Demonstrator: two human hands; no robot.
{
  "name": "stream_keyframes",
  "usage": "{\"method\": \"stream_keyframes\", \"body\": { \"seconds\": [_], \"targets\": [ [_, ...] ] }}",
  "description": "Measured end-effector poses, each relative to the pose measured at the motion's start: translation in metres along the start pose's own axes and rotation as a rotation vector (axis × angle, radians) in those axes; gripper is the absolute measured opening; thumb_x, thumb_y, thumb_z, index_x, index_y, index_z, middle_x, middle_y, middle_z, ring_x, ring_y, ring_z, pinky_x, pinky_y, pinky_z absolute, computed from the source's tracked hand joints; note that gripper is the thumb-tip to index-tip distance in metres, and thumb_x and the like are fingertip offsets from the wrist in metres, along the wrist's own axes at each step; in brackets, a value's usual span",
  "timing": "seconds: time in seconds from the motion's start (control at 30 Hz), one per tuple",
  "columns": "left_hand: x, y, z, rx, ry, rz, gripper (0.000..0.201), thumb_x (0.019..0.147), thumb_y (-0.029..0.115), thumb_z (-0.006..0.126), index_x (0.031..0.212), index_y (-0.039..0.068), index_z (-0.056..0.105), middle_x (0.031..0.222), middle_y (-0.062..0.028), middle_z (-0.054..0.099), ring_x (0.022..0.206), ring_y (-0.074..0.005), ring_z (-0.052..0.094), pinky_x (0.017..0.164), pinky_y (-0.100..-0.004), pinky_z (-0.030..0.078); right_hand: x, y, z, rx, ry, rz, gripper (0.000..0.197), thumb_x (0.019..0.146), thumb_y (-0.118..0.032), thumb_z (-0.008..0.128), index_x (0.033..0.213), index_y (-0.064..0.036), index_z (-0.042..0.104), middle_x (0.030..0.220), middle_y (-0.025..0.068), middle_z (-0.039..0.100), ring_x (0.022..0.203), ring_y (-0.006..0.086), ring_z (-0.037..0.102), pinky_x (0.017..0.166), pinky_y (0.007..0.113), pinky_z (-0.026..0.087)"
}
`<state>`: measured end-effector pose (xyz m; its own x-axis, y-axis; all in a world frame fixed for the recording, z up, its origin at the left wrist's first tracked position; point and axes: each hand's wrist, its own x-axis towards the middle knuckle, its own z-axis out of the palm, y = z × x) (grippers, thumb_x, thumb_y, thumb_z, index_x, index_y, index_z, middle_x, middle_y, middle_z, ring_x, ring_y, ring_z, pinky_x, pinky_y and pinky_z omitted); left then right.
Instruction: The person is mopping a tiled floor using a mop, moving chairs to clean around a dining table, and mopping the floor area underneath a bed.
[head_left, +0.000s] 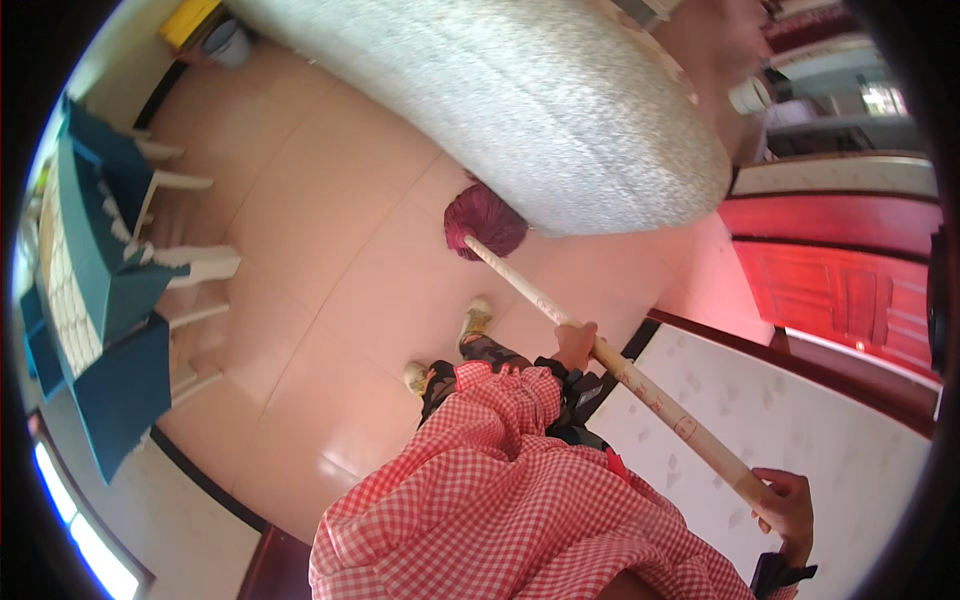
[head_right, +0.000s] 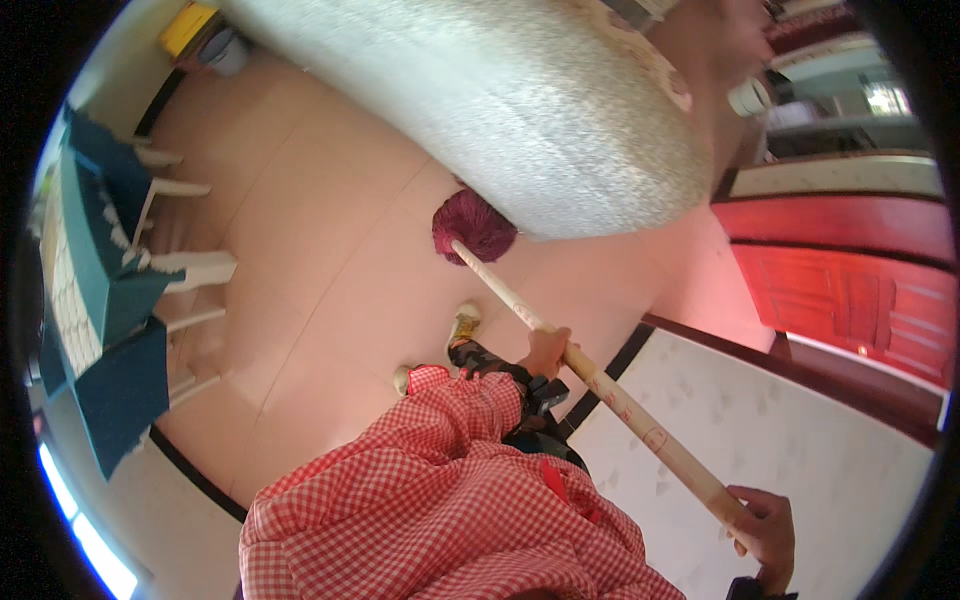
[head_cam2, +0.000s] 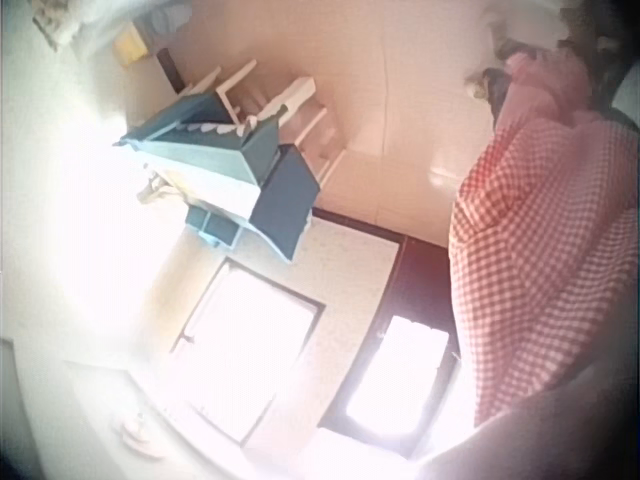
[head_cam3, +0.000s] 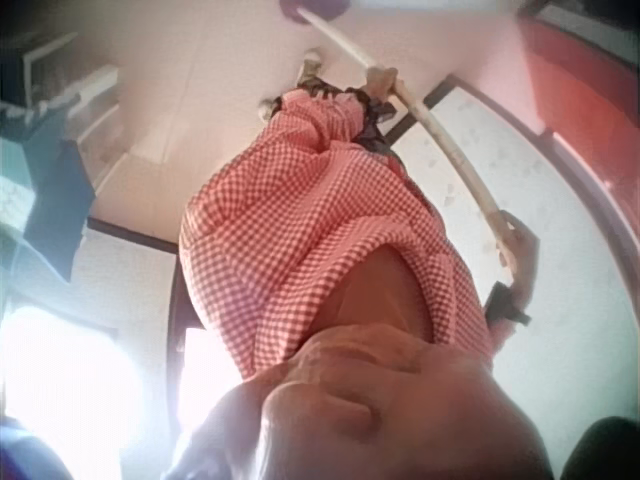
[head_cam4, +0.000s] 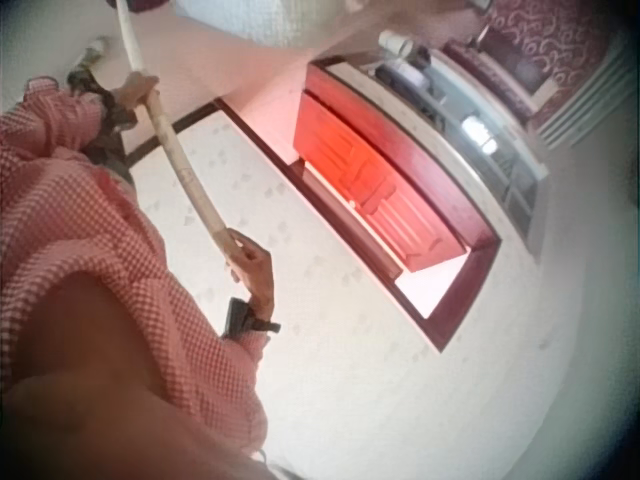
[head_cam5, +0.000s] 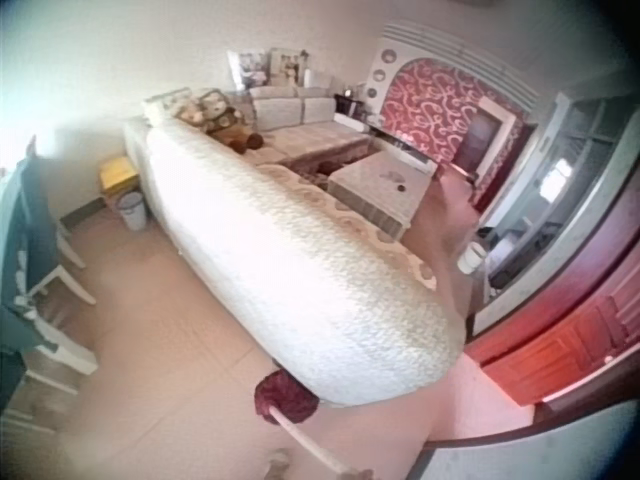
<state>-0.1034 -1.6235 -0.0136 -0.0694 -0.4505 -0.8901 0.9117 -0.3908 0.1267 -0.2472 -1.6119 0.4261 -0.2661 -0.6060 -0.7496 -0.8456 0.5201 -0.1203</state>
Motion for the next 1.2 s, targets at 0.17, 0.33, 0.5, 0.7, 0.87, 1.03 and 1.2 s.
{"method": "stream_keyframes", "body": {
  "seconds": [0.17,0.33,0.5,0.7,0.87,1.03,1.2],
  "targets": [
    [-0.001,0.063,-0.076,-0.14,0.066,0.136,0.032,0.074,0.005,0.059,0.096,-0.008,0.04,0.079,-0.0166,0.054,0.058,-0.0294,0.06,0.047,-0.0379,0.052,0.028,-0.045,0.036,-0.059,-0.102,-0.091,0.038,0.069,-0.001,0.061,0.105,0.0077,0.056,0.054,0.009,0.055,0.036,0.0096,0.046,0.032,0.022,0.034],
    [-0.028,0.095,-0.168,-0.343,0.214,0.278,0.02,0.079,0.011,0.053,0.095,-0.001,0.047,0.076,-0.0136,0.059,0.065,-0.0238,0.061,0.047,-0.0339,0.049,0.013,-0.101,0.087,-0.24,-0.297,-0.337,0.04,0.069,0.001,0.062,0.108,0.006,0.055,0.062,0.0084,0.057,0.043,0.0082,0.049,0.033,0.021,0.036],
    [-0.095,0.106,-0.272,-0.577,0.262,0.395,0.028,0.08,0.013,0.054,0.1,-0.004,0.042,0.079,-0.0145,0.056,0.062,-0.0233,0.058,0.05,-0.0346,0.05,-0.027,-0.16,0.163,-0.51,-0.42,-0.554,0.04,0.068,0.0,0.064,0.108,0.0029,0.058,0.067,0.005,0.058,0.045,0.0061,0.048,0.038,0.02,0.038],
    [-0.138,0.054,-0.399,-1.007,0.436,0.536,0.031,0.08,0.008,0.054,0.101,-0.008,0.039,0.085,-0.0167,0.052,0.063,-0.0281,0.059,0.053,-0.0381,0.052,-0.089,-0.198,0.267,-0.895,-0.523,-0.758,0.041,0.068,-0.003,0.066,0.108,0.0001,0.059,0.071,0.004,0.06,0.048,0.0052,0.048,0.043,0.021,0.039],
    [-0.176,-0.034,-0.481,-1.287,0.517,0.546,0.032,0.084,0.018,0.049,0.103,-0.006,0.04,0.078,-0.0169,0.058,0.063,-0.027,0.058,0.055,-0.0379,0.05,-0.14,-0.193,0.363,-1.23,-0.73,-0.977,0.04,0.069,-0.01,0.068,0.107,-0.0039,0.06,0.067,0.0044,0.058,0.057,0.006,0.048,0.053,0.021,0.041],
    [-0.168,-0.146,-0.508,-1.436,0.639,0.573,0.028,0.083,0.017,0.049,0.097,-0.007,0.042,0.081,-0.0151,0.053,0.068,-0.0244,0.058,0.056,-0.0376,0.05,-0.156,-0.168,0.42,-1.545,-0.941,-1.267,0.043,0.068,-0.021,0.069,0.108,-0.0086,0.06,0.08,0.0191,0.061,0.07,0.0297,0.061,0.065,0.032,0.046],
    [-0.144,-0.197,-0.48,-1.671,0.606,0.554,0.032,0.083,0.014,0.048,0.106,-0.002,0.033,0.082,-0.0135,0.05,0.066,-0.0236,0.056,0.057,-0.0376,0.05,-0.163,-0.156,0.435,-1.813,-0.92,-1.437,0.043,0.068,-0.026,0.067,0.107,-0.0098,0.06,0.088,0.0162,0.063,0.074,0.0297,0.061,0.068,0.033,0.047]
  ]
}}
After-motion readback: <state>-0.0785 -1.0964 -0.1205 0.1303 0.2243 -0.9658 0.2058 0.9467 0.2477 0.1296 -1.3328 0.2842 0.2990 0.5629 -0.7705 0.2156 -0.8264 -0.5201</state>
